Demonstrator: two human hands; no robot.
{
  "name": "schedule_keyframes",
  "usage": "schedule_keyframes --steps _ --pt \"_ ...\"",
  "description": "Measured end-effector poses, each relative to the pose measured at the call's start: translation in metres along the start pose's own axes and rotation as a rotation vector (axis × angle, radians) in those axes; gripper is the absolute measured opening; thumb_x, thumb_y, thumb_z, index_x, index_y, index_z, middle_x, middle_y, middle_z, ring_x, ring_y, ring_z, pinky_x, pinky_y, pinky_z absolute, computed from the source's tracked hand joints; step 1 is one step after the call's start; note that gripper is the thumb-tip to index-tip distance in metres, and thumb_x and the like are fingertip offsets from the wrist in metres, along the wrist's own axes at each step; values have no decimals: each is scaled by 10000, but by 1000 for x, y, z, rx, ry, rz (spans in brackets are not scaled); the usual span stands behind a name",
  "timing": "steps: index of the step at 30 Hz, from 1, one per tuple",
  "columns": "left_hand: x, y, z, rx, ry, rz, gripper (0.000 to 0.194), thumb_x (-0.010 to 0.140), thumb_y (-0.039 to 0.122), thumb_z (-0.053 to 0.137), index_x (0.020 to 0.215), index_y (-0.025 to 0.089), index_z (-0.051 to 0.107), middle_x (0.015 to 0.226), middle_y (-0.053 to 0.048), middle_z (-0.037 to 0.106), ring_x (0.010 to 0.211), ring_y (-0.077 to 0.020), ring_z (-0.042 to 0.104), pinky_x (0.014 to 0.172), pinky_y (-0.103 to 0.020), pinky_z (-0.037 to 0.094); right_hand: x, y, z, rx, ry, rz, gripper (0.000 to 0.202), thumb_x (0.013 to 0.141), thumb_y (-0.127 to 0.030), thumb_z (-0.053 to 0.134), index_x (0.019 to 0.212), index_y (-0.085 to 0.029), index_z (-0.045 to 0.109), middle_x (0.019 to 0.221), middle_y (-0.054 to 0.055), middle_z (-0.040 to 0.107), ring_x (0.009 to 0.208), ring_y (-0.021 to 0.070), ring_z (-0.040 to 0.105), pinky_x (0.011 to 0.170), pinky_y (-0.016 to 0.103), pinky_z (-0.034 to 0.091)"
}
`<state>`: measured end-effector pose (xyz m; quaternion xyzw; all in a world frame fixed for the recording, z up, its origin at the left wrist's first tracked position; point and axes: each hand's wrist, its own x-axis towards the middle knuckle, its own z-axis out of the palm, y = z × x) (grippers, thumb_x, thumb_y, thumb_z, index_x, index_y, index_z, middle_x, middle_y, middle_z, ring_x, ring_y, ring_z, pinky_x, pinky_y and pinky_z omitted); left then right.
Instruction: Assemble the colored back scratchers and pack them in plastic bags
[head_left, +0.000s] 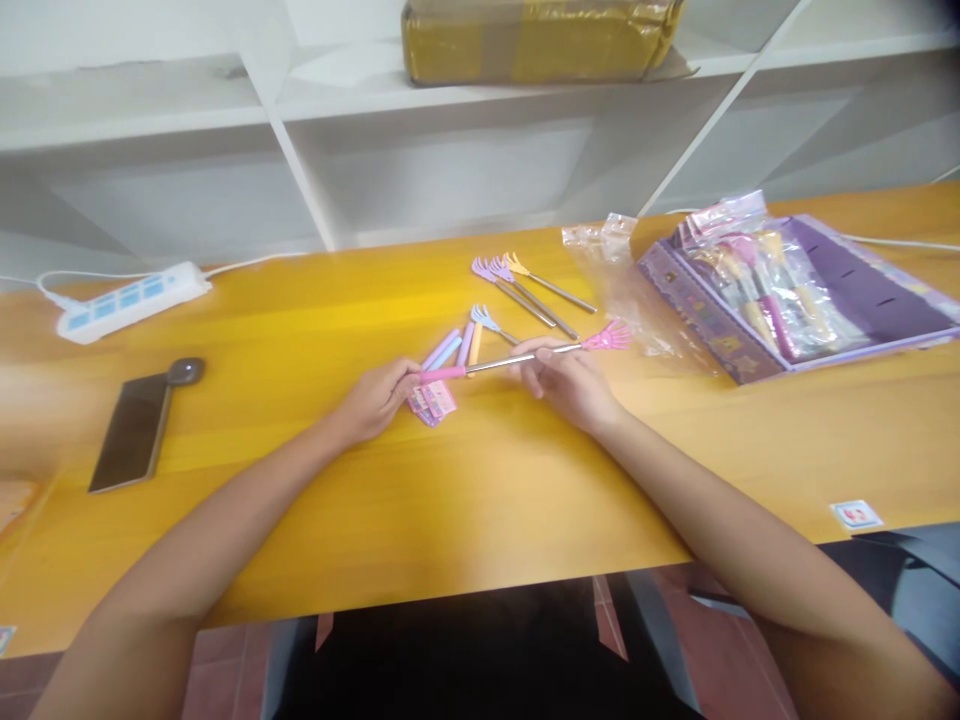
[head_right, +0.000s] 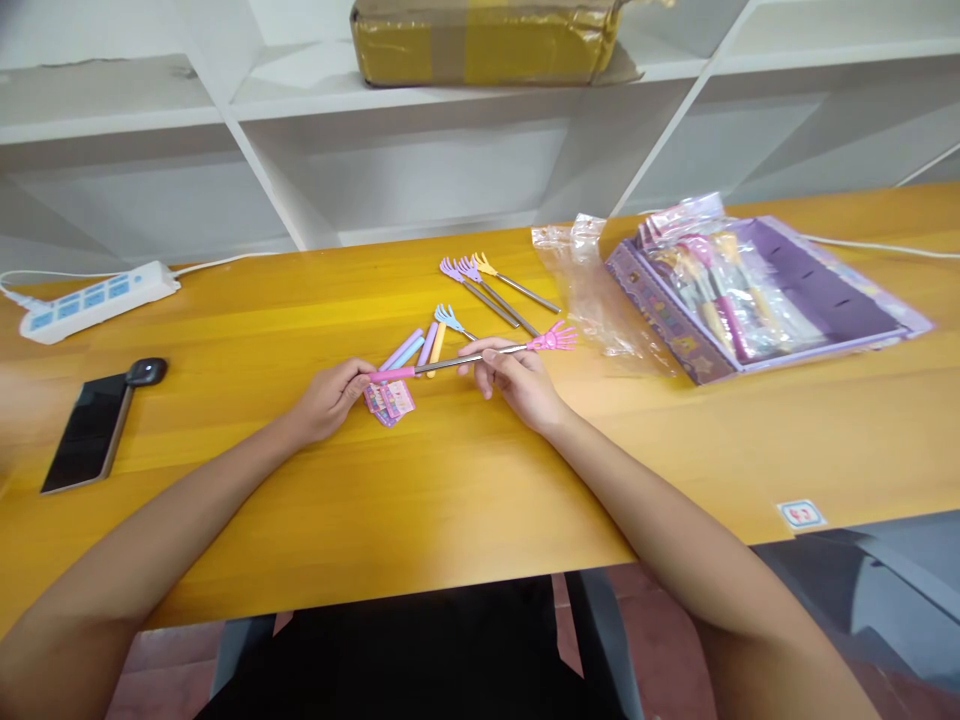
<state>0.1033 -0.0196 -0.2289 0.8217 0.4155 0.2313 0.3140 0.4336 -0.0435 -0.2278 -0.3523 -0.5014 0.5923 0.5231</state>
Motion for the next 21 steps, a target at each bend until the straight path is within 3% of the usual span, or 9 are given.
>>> schedule_keyframes --steps 21 --pt "0 -1 0 -2 -7 7 425 1145 541 373 1152 219 651 940 -35 749 815 -197 678 800 -320 539 -3 1 -1 -48 -42 -15 336 956 -532 772 1061 -219 830 963 48 796 554 112 535 597 306 401"
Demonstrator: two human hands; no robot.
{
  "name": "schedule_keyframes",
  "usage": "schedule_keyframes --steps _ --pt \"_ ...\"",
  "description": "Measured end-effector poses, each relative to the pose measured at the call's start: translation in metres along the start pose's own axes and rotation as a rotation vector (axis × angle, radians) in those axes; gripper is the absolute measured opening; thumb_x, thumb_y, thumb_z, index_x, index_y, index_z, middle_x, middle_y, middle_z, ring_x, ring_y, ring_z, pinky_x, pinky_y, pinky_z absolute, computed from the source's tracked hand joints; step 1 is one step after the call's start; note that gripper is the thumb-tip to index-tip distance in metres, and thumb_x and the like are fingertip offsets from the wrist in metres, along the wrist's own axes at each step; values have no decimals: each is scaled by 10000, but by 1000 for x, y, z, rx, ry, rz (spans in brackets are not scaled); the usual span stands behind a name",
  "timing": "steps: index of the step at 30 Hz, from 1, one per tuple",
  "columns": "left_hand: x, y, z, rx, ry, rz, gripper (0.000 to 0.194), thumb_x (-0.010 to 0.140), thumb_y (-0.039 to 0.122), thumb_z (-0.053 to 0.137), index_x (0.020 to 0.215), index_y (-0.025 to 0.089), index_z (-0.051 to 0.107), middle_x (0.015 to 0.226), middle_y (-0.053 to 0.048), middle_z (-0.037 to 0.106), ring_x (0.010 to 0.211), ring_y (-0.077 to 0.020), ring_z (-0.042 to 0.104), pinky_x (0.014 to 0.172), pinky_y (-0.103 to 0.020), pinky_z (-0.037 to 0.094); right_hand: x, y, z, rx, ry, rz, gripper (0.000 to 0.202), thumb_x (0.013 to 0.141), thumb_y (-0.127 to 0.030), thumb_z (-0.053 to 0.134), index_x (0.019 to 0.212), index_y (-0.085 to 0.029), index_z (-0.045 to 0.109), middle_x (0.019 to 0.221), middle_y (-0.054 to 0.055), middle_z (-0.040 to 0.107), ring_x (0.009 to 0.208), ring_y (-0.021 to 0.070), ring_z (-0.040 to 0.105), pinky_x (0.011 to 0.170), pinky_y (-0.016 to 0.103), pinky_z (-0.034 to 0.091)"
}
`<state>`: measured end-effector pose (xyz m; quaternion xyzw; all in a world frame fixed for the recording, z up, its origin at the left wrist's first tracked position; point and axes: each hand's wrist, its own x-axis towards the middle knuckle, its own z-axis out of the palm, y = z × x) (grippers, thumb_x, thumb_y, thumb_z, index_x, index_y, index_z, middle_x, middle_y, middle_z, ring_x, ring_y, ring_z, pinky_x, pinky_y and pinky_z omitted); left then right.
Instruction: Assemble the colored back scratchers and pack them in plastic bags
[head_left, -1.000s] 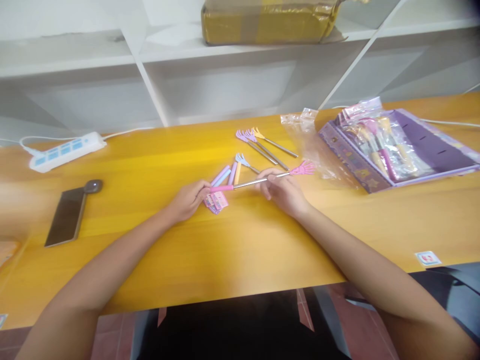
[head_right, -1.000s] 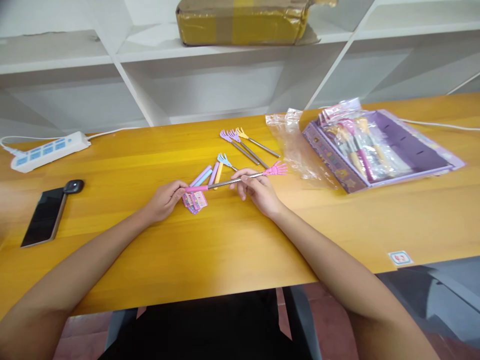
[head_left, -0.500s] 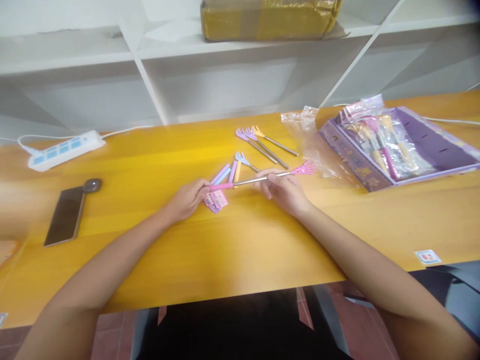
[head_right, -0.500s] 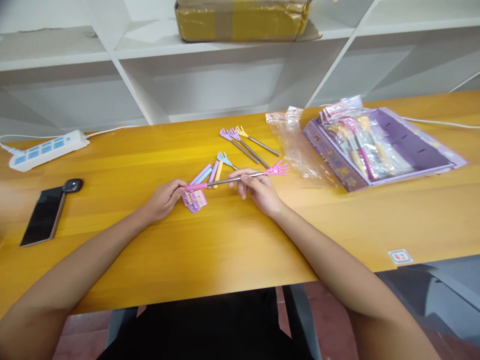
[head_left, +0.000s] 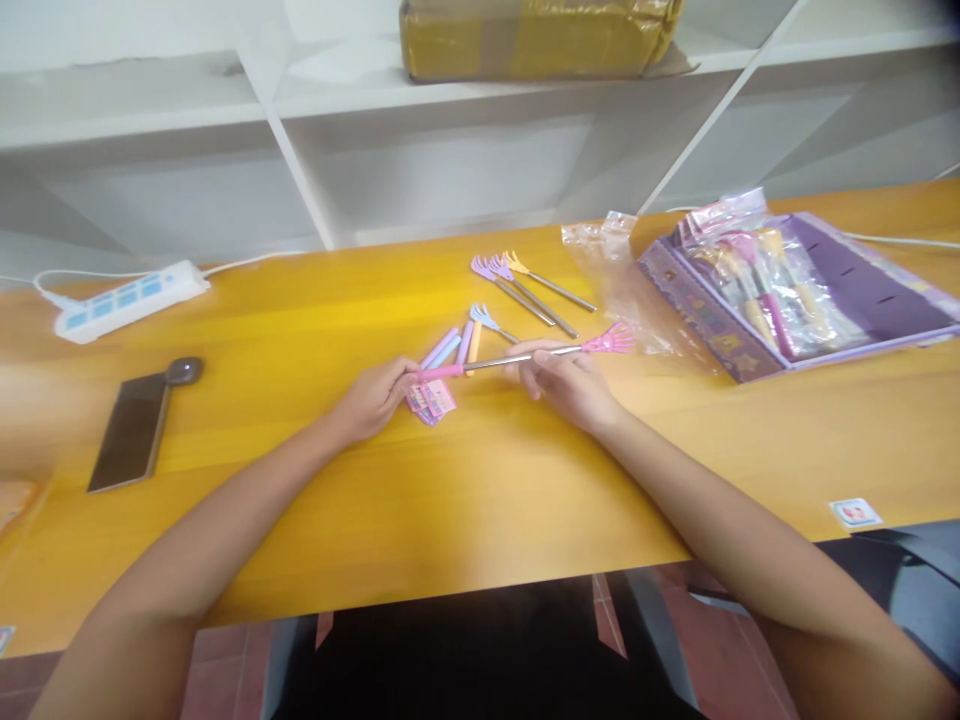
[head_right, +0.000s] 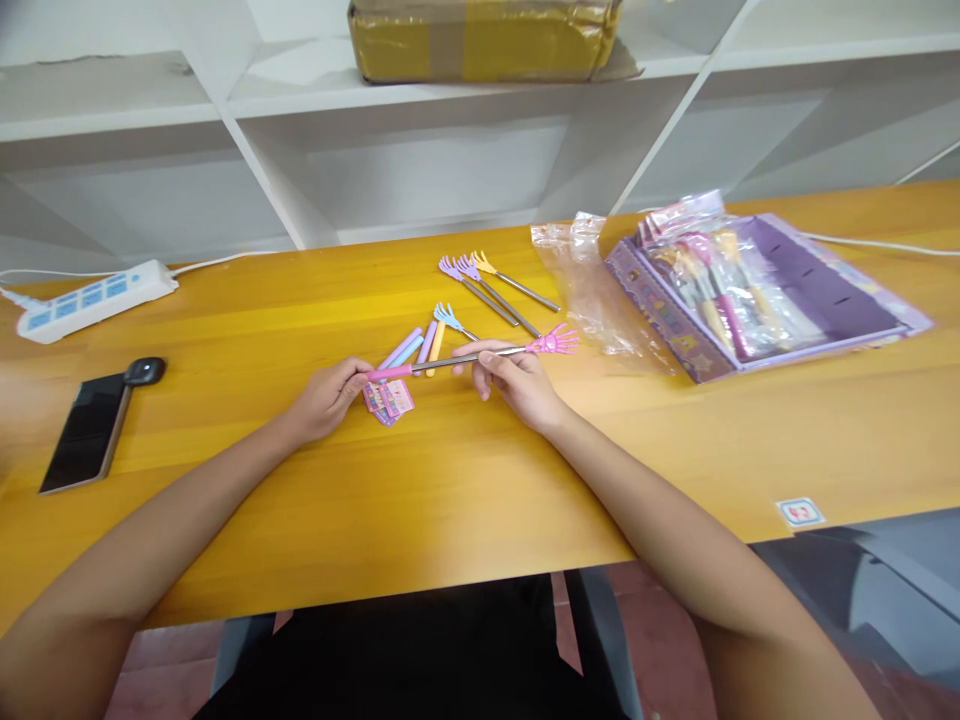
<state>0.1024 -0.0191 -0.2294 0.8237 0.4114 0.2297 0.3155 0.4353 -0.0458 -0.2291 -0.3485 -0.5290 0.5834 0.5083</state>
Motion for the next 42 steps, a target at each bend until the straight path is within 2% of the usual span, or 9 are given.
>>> schedule_keyframes --steps 9,19,25,28,32,34,36,39,42 --pt "-1 -1 1 26 -26 -32 465 1133 583 355 1145 227 654 954 -46 757 849 -221 698 810 -337 547 0 -1 1 -24 -4 3 361 949 -557 774 1036 -211 830 934 49 791 549 115 524 622 315 439" --pt "-2 1 2 67 -41 -28 445 1131 533 361 1170 223 678 1002 -63 774 874 -234 706 841 -354 566 -3 -3 6 -39 -18 36 437 932 -635 773 1029 -214 835 858 56 763 592 147 561 638 327 503" --pt "-3 0 3 98 -38 -12 444 1135 525 354 1202 223 672 1002 -60 770 870 -230 699 856 -358 555 -4 -1 8 -16 -42 30 406 959 -602 763 1061 -218 845 923 61 777 592 131 564 648 319 502" --pt "-3 0 3 101 -39 -2 442 1133 517 351 1213 219 668 993 -62 768 864 -232 700 845 -357 552 -5 -2 9 -25 -51 29 439 958 -628 759 1067 -210 840 798 45 726 604 149 574 639 319 490" --pt "-3 1 3 105 -37 -6 452 1131 524 344 1191 219 672 978 -65 768 860 -236 702 833 -358 553 -6 -3 14 -57 -55 44 495 951 -683 744 1081 -213 834 581 -5 562 604 184 572 633 331 479" --pt "-3 3 3 111 -38 -9 461 1126 541 348 1176 219 674 976 -67 770 857 -241 704 825 -363 550 -6 -3 16 -57 -58 42 487 957 -680 739 1078 -217 829 595 -4 570 603 182 572 638 333 480" --pt "-3 5 3 92 -33 -14 469 1124 558 351 1176 221 673 980 -66 774 860 -243 708 826 -365 550 -5 -5 15 -46 -70 47 468 960 -668 741 1068 -219 817 697 16 645 598 163 567 642 332 485" --pt "-3 8 4 37 -17 -36 481 1127 585 347 1184 232 668 984 -54 778 865 -235 712 838 -359 558 -2 -12 6 -46 -58 85 481 940 -676 765 1085 -219 795 820 30 697 571 129 521 591 313 443" --pt "-3 10 6 20 7 -54 483 1129 591 348 1178 229 663 992 -50 777 865 -231 712 833 -357 558 3 -23 -12 -36 69 44 522 890 -723 797 1077 -237 766 662 -18 552 514 116 387 507 293 311"
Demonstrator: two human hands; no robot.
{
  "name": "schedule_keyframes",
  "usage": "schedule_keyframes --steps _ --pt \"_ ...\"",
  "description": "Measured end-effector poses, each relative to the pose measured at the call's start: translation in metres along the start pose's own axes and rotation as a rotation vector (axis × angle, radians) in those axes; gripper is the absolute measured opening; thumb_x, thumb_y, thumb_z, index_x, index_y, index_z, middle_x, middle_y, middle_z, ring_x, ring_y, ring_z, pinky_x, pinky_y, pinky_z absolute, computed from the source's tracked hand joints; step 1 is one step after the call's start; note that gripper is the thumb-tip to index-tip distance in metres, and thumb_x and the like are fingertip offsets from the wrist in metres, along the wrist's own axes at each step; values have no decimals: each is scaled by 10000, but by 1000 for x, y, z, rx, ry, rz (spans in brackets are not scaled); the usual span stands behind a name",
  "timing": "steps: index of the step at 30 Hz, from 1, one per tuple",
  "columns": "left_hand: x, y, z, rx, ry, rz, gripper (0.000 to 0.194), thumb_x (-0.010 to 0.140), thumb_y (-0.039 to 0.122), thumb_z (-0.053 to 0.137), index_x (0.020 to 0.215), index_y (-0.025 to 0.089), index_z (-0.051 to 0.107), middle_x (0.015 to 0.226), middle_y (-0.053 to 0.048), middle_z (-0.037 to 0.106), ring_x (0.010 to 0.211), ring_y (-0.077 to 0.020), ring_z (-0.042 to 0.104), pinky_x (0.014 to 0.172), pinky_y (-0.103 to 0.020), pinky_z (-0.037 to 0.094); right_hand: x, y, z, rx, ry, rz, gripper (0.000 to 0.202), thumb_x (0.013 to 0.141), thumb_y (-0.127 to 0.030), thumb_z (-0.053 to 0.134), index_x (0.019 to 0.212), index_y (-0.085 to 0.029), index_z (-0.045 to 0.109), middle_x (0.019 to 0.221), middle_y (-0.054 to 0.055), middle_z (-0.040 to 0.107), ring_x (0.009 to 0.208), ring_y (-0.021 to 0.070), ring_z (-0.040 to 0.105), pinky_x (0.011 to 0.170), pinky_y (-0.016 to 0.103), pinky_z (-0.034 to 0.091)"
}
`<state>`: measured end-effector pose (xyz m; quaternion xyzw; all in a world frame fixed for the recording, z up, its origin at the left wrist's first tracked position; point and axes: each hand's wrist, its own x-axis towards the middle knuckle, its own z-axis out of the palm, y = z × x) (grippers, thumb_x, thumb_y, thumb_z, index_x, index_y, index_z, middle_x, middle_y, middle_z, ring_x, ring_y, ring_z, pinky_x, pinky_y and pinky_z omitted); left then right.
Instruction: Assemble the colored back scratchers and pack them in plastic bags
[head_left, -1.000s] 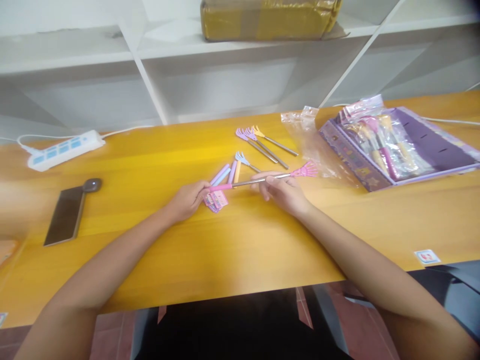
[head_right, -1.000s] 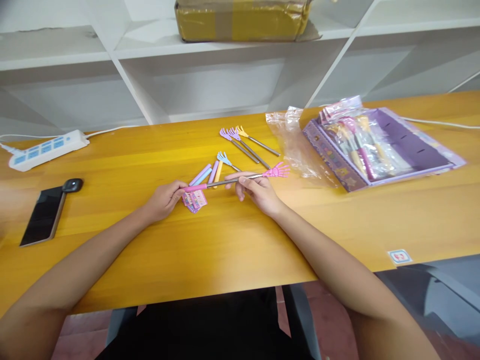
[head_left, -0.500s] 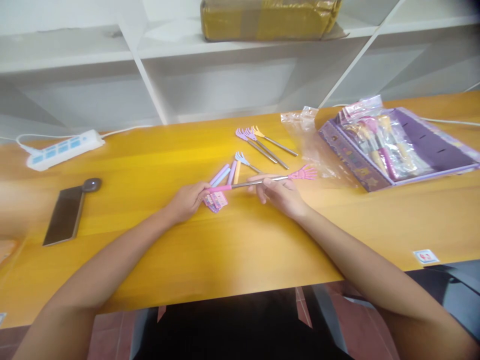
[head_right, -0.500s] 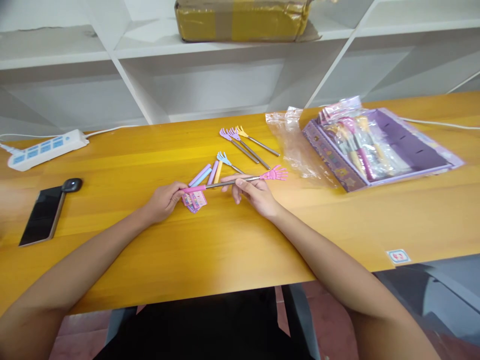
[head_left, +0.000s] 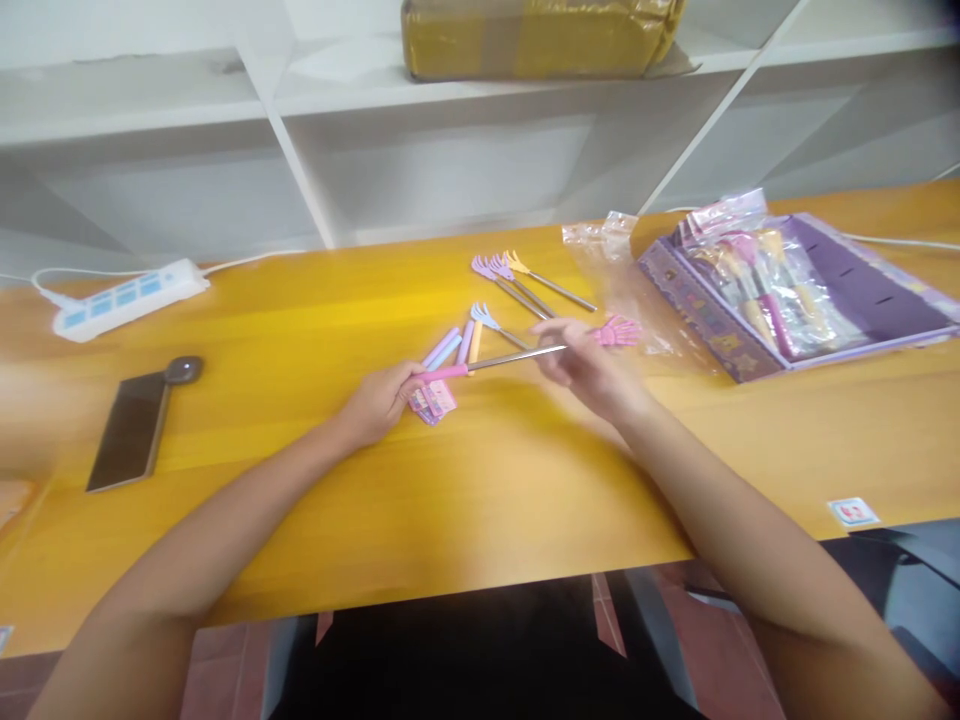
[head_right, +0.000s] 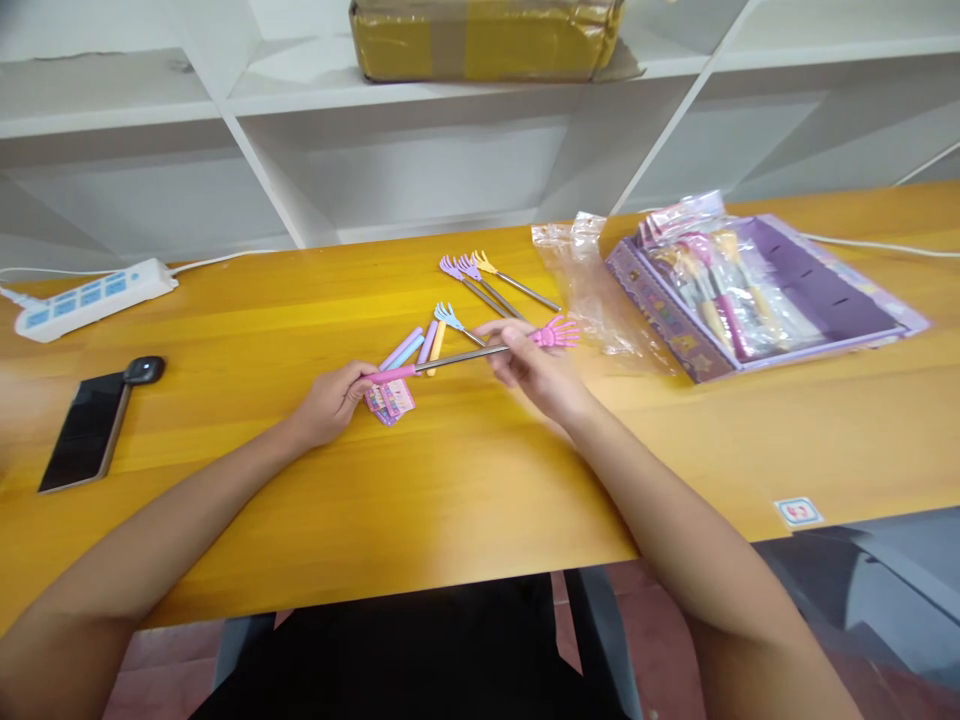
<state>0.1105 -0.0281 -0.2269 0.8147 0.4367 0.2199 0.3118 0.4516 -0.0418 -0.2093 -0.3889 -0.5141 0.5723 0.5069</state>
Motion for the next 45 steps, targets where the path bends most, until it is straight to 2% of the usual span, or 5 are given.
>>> schedule_keyframes --steps 5,12,20,36,45 --pt "0 -1 1 35 20 -28 465 1135 567 346 1145 226 662 978 -50 765 851 -228 705 781 -343 538 5 -14 -22 34 82 -42 473 795 -627 936 882 -232 689 582 -57 386 494 84 276 495 271 217" --pt "-1 -3 0 62 112 -9 441 1135 552 378 1204 229 670 1014 -53 764 870 -221 681 830 -344 539 5 -25 -50 -53 105 -39 424 805 -567 954 841 -197 750 756 25 657 570 78 395 497 250 277" --pt "-3 -8 -2 21 43 27 417 1127 531 415 1215 222 682 1072 -75 778 918 -233 711 874 -361 568 0 -24 -83 -200 -33 124 429 734 -566 999 836 -198 804 723 44 686 626 130 576 554 275 456" --pt "-5 -12 -1 66 -3 33 435 1132 516 395 1244 214 687 1086 -84 777 944 -245 718 879 -366 574 4 -5 -78 -227 -99 204 451 717 -549 1006 911 -166 867 735 72 746 642 146 661 561 254 525" --pt "-6 -13 -1 107 -1 51 412 1139 481 407 1258 206 691 1089 -82 785 927 -228 720 855 -342 576 1 -13 -68 -265 -96 218 477 671 -605 1017 860 -195 862 728 59 736 644 140 647 576 259 525"
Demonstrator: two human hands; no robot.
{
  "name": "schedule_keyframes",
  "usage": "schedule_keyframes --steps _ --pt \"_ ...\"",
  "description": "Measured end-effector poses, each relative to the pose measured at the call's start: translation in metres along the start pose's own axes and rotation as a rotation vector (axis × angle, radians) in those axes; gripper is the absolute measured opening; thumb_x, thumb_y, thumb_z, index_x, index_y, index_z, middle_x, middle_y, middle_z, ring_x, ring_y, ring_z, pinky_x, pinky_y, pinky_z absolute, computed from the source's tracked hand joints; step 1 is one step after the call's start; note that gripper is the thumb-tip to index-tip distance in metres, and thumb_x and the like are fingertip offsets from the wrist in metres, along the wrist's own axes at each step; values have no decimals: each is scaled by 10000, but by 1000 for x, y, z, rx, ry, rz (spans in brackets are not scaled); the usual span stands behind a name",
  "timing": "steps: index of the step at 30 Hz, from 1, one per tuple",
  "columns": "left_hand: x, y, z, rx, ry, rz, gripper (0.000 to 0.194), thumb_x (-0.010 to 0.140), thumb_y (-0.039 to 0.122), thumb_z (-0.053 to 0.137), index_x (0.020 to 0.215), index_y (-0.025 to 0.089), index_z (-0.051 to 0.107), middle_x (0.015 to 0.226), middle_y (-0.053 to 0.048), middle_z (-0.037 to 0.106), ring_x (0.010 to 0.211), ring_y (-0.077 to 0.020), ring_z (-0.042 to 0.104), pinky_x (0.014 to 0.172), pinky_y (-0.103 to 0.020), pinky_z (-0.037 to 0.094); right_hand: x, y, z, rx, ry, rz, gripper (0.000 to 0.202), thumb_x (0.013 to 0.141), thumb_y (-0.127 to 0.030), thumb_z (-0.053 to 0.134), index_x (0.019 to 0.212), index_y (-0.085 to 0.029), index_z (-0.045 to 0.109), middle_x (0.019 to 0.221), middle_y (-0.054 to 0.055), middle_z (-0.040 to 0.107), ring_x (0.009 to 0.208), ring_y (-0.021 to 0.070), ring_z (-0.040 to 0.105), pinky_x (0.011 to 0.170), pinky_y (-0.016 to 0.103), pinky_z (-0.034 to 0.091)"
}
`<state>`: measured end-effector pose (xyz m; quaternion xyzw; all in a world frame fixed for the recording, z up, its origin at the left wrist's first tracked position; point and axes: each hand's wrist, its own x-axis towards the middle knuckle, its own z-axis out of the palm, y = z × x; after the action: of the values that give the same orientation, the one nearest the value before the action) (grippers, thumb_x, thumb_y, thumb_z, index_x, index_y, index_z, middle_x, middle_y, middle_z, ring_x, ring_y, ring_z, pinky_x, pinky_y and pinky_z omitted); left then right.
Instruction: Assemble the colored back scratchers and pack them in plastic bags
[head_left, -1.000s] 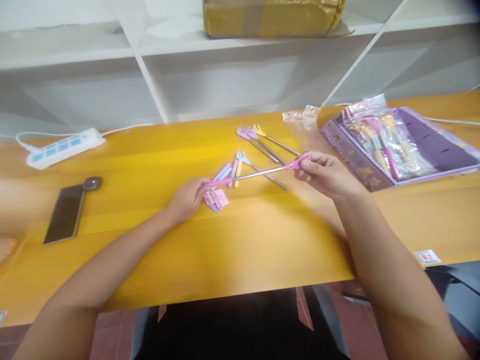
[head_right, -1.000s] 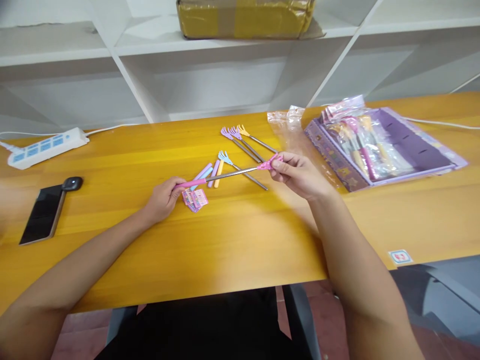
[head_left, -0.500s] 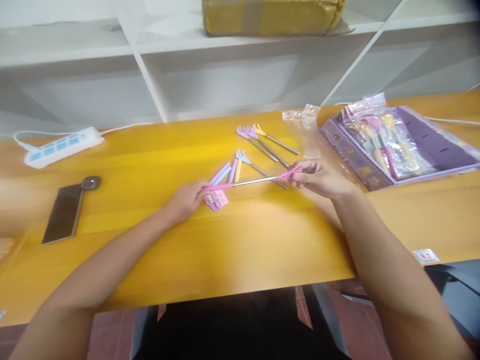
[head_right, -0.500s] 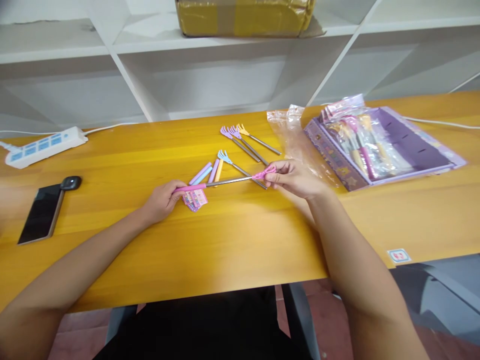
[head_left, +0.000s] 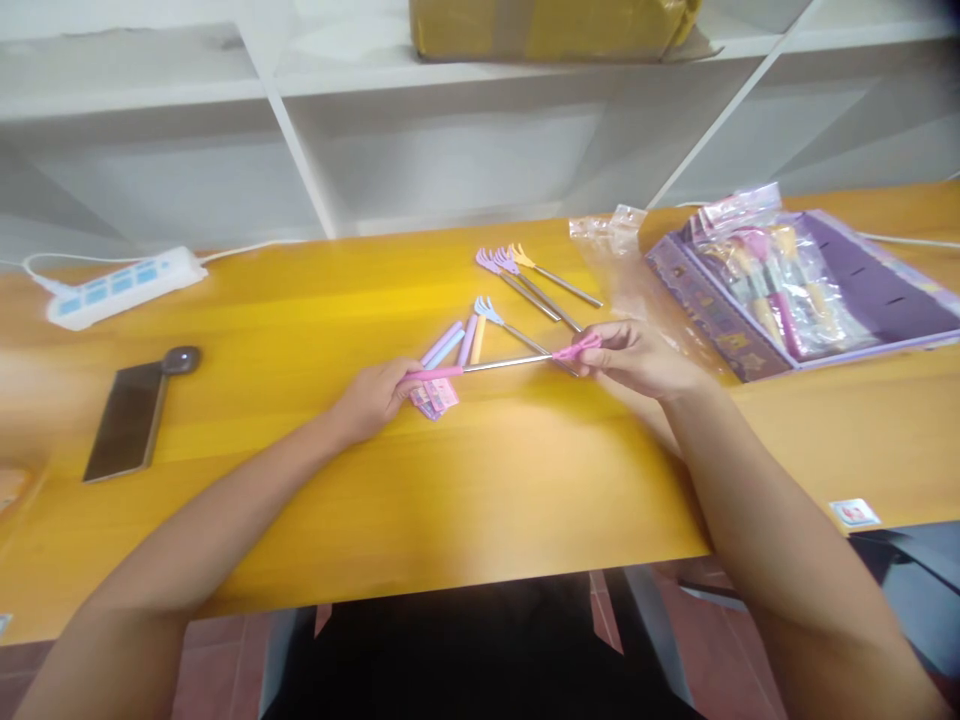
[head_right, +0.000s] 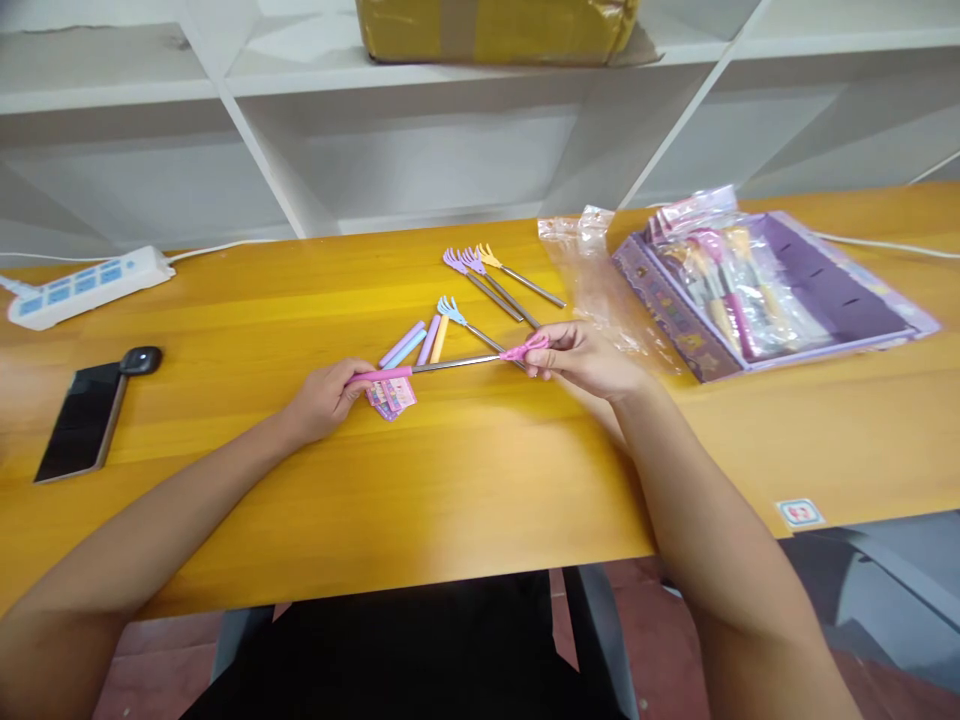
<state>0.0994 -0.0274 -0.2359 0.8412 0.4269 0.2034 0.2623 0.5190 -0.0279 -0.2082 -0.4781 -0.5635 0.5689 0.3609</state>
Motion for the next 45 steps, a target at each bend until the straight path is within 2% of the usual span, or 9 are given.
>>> schedule_keyframes --steps 8,15,19,28,37,45 --pt "0 4 -2 7 -13 -15 414 1131 478 405 1233 199 693 1084 -84 783 936 -236 719 862 -355 576 -1 -6 5 -42 12 28 498 662 -631 1012 805 -188 836 739 62 749 639 132 641 599 263 533" --pt "1 4 -2 24 -24 -6 406 1133 473 398 1226 201 683 1079 -83 782 935 -237 728 869 -363 577 1 -1 10 -46 -2 19 498 672 -629 1003 805 -179 836 744 70 762 598 121 613 564 257 504" --pt "0 6 -2 17 -37 -1 392 1131 464 408 1242 206 682 1109 -83 787 961 -237 735 890 -367 583 1 3 17 -30 -33 23 476 689 -619 996 800 -188 828 831 87 802 606 125 629 566 266 514" --pt "-2 3 -1 22 -1 32 401 1134 473 397 1208 207 687 1089 -81 792 938 -232 736 872 -359 579 1 8 30 -23 -37 -2 455 740 -614 973 932 -212 882 860 94 813 624 129 626 577 262 524" --pt "-3 -3 4 54 2 82 445 1141 515 355 1222 208 667 1079 -91 781 915 -237 733 852 -363 570 1 2 40 -30 -49 29 514 713 -663 964 936 -209 874 773 64 773 623 120 602 566 253 487" --pt "-3 -1 4 62 -21 71 422 1133 503 380 1225 213 672 1099 -94 782 943 -243 736 877 -373 579 0 2 45 -34 -63 28 493 733 -637 962 919 -191 858 715 45 741 618 122 617 577 256 495"
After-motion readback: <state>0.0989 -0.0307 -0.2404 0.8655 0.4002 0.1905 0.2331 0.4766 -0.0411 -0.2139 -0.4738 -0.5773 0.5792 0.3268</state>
